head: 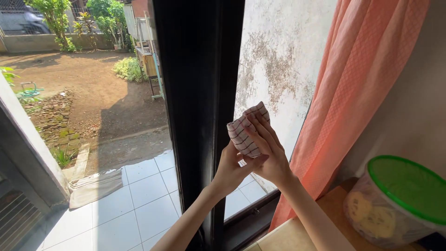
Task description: The person is cleaning the window pane using a cleaning spray and a cloth.
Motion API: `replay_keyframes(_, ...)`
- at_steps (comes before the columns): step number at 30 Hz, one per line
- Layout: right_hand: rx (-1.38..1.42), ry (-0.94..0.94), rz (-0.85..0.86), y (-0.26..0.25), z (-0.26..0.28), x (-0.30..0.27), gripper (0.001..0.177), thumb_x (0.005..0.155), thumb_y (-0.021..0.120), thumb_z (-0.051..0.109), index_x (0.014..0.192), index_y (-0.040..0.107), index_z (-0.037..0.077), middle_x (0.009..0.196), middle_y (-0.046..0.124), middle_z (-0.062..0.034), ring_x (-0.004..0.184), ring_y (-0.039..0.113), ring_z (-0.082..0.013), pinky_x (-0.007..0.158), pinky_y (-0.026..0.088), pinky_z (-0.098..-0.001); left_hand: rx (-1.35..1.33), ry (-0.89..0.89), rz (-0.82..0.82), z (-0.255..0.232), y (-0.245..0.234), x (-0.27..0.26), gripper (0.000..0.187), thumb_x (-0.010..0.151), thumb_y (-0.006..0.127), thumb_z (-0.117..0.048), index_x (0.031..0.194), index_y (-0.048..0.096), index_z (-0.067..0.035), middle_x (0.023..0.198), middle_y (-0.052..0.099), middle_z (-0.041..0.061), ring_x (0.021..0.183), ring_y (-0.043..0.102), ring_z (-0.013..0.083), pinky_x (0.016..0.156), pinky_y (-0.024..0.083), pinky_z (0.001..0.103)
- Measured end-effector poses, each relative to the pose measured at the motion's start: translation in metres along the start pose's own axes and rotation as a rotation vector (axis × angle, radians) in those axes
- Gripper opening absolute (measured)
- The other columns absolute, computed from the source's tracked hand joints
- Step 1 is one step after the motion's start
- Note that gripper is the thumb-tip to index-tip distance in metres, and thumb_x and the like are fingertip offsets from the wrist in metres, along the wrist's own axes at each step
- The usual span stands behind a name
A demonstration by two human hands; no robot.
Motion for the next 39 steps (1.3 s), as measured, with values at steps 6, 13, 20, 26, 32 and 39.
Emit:
replay_keyframes(6,0.163,0.137,0.290,-0.016,-0.038,-0.016,0.105,0.077,0.080,0.023,0.160,0.020,0.002,0.163,0.031,-0.0225,0.153,0.025,-0.0452,0.123,0.028,-0.0593,-0.375,-0.234,-0.218,0.081,0.024,0.031,0.045,0.096,0.068,-0.022,0.133,0.053,-0.002,0.119,0.071,0.005,0.109,0.069,0.0125,0.090,0.059,0.030)
replay_keyframes(13,0.048,0.222,0.469,0.010,-0.092,-0.085,0.104,0.080,0.079,0.044,0.161,0.021,0.015,0.169,0.019,-0.0193,0.155,0.021,-0.0432,0.115,0.018,-0.0742,-0.191,-0.340,-0.246,0.158,0.018,0.012,0.034,0.103,0.058,-0.023,0.128,0.062,0.000,0.113,0.073,0.008,0.100,0.070,0.0125,0.084,0.059,0.031)
replay_keyframes(20,0.132,0.336,0.470,0.008,-0.093,-0.104,0.102,0.084,0.077,0.044,0.163,0.019,0.015,0.168,0.023,-0.0178,0.149,0.036,-0.0394,0.118,0.028,-0.0643,-0.170,-0.293,-0.236,0.150,0.022,0.005,0.036,0.104,0.056,-0.016,0.138,0.052,-0.003,0.125,0.066,0.009,0.113,0.064,0.0156,0.097,0.055,0.032)
replay_keyframes(26,0.138,0.413,0.456,-0.005,-0.072,-0.123,0.104,0.078,0.084,0.034,0.160,0.024,0.011,0.162,0.035,-0.0152,0.145,0.042,-0.0387,0.117,0.037,-0.0515,-0.274,-0.338,-0.169,0.159,0.040,-0.024,0.056,0.104,0.052,-0.013,0.154,0.029,-0.012,0.138,0.055,0.010,0.126,0.055,0.0171,0.106,0.048,0.034)
replay_keyframes(32,0.140,0.596,0.575,-0.017,-0.051,-0.153,0.101,0.070,0.086,0.019,0.156,0.033,0.014,0.164,0.031,-0.0129,0.141,0.043,-0.0355,0.113,0.040,-0.0461,-0.360,-0.436,-0.100,0.183,0.056,-0.074,0.056,0.104,0.050,-0.011,0.155,0.027,-0.010,0.141,0.053,0.009,0.130,0.053,0.0166,0.109,0.046,0.033)
replay_keyframes(39,0.350,0.760,0.681,-0.036,-0.026,-0.224,0.097,0.070,0.086,0.014,0.154,0.038,0.008,0.155,0.044,-0.0127,0.143,0.045,-0.0312,0.117,0.039,-0.0418,-0.423,-0.541,0.020,0.201,0.098,-0.154,0.058,0.104,0.050,-0.009,0.158,0.027,-0.008,0.145,0.052,0.009,0.132,0.053,0.0157,0.110,0.046,0.033)
Point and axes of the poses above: each hand's wrist, its own x-axis towards the middle knuckle, its own y-axis out of the palm, z = x × y, the point moved 6 cm from there along x, towards the middle knuckle
